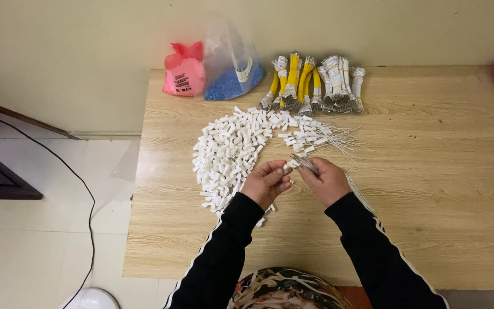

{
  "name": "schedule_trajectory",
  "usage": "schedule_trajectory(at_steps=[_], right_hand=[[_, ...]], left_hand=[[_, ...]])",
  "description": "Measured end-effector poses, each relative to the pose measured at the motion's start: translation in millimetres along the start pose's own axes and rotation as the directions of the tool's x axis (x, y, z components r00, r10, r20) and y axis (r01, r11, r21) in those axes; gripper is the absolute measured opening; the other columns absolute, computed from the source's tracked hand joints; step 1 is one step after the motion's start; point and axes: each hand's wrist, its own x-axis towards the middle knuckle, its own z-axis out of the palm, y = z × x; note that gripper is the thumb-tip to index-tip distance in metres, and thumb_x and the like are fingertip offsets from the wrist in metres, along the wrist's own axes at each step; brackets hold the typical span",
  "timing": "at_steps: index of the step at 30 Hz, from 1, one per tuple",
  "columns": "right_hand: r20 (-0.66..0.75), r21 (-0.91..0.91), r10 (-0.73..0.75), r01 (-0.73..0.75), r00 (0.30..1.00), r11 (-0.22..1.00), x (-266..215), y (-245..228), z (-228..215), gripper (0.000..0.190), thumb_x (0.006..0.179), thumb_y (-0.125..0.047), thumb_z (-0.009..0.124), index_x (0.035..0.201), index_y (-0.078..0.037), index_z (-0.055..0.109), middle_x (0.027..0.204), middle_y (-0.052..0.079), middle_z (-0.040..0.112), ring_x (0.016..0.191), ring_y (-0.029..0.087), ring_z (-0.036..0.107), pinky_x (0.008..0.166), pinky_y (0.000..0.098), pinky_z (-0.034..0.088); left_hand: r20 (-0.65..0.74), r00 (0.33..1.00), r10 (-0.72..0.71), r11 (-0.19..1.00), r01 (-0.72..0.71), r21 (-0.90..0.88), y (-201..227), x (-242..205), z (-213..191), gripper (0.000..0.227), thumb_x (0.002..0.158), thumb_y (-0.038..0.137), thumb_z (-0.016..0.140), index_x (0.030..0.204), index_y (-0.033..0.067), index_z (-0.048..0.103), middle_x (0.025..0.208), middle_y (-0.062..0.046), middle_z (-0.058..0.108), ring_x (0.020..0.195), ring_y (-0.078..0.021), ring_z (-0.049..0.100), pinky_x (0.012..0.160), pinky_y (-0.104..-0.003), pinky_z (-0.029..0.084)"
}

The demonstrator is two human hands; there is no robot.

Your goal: Assembling small white plastic sleeves onto thin metal wires by hand

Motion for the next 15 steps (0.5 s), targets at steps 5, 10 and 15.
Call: schedule_trajectory(at_steps=[5, 10, 15], right_hand=[[-0.019, -0.205, -0.179, 0.172, 0.984, 0.964, -2.1, -10.7, -0.7, 0.017, 0.085, -0.026, 0.07, 0.084, -0.009, 0.07, 0.069, 0.013, 0.062, 0.066, 0.029, 0.063, 0.06, 0.0355, 0.049], [-0.007, -0.194, -0.239, 0.233, 0.971, 0.953, -1.7, -13.9, -4.8, 0.013, 0.086, -0.023, 0.069, 0.087, -0.01, 0.071, 0.069, 0.012, 0.061, 0.067, 0.028, 0.064, 0.061, 0.0352, 0.051], [0.0, -0.277, -0.237, 0.227, 0.972, 0.933, -4.2, -26.7, -8.7, 0.011, 0.085, -0.026, 0.07, 0.087, -0.016, 0.071, 0.071, 0.007, 0.063, 0.074, 0.025, 0.066, 0.066, 0.0334, 0.052]], left_hand=[[0.0, 0.999, -0.043, 0.999, 0.043, -0.022, -2.8, 3.0, -4.7, 0.023, 0.094, 0.011, 0.061, 0.115, 0.0018, 0.061, 0.095, -0.015, 0.071, 0.072, -0.0146, 0.071, 0.067, -0.027, 0.065], [0.025, 0.998, -0.052, 0.999, 0.052, 0.002, -3.6, 5.6, -4.7, 0.027, 0.096, 0.019, 0.061, 0.115, 0.0007, 0.06, 0.09, -0.015, 0.069, 0.066, -0.0135, 0.07, 0.06, -0.026, 0.065], [0.009, 0.999, -0.054, 0.998, 0.053, 0.038, -0.1, 1.8, -1.3, 0.029, 0.097, 0.024, 0.06, 0.113, 0.0005, 0.062, 0.085, -0.014, 0.067, 0.062, -0.0132, 0.068, 0.056, -0.026, 0.064]])
